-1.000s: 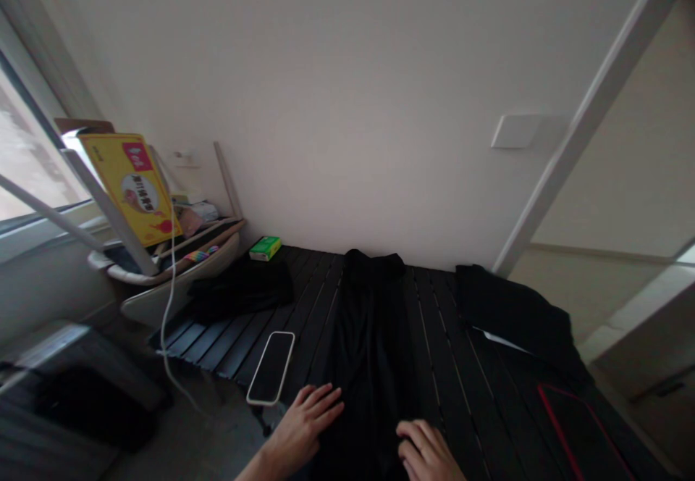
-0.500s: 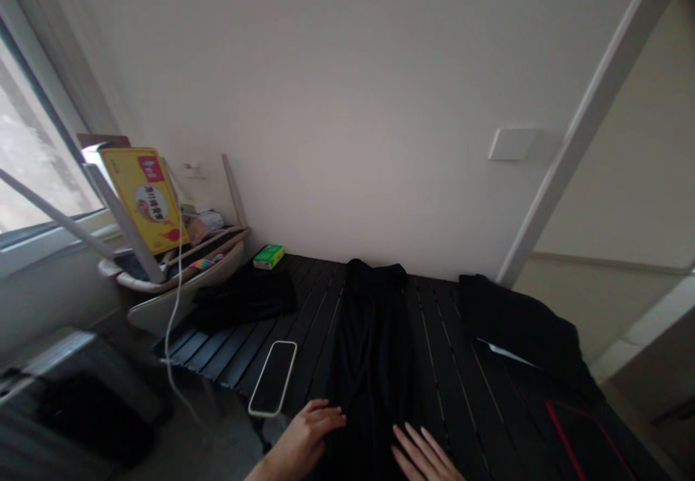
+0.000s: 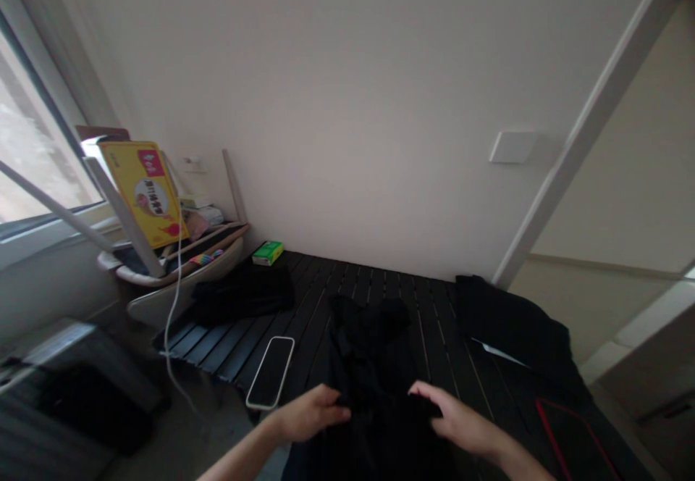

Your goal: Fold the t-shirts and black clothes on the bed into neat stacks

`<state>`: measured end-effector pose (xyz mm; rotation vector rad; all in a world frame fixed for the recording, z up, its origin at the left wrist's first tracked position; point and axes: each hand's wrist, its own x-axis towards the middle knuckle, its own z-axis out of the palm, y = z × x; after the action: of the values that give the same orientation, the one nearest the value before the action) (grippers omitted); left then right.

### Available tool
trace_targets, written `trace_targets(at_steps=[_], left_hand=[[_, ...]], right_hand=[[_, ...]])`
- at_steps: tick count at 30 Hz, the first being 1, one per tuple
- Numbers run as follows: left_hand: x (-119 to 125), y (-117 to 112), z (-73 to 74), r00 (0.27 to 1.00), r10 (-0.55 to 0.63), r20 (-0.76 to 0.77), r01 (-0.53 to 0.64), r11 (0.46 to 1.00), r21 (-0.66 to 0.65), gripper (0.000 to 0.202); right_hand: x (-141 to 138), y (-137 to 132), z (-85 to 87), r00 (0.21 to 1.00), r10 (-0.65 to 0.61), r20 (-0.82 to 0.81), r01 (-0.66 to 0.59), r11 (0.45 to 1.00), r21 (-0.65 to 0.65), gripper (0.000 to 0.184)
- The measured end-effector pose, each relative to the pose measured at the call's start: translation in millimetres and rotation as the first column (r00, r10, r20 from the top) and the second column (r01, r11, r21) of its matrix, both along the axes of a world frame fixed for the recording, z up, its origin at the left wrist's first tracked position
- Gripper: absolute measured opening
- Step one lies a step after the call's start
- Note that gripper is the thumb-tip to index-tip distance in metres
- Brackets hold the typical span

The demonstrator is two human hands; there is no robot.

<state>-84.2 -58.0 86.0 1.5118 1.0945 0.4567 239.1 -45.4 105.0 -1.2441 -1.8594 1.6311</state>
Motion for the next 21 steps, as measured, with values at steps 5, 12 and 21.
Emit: trace_targets(at_steps=[5, 12, 21], left_hand=[[22, 92, 3.3, 0.882, 0.437, 0.179, -0.442, 0.897, -0.009, 0.056], [38, 185, 13.5, 0.762, 0.645, 0.064, -0.646, 0.748, 0.151, 0.058], [72, 128, -81.3, 0.530, 0.563, -0.635, -0.317, 0.825, 0.467, 0.060]], right_hand=[[-14, 96, -17.8, 0.844, -0.537, -0.005, 0.530, 0.832, 0.163, 0.048], [-56, 175, -24.7, 0.674, -0.718, 0.172, 0.623, 0.678, 0.390, 0.075], [-95, 139, -122.7, 0.450, -0.699, 0.555, 0.390, 0.713, 0.582, 0.060]])
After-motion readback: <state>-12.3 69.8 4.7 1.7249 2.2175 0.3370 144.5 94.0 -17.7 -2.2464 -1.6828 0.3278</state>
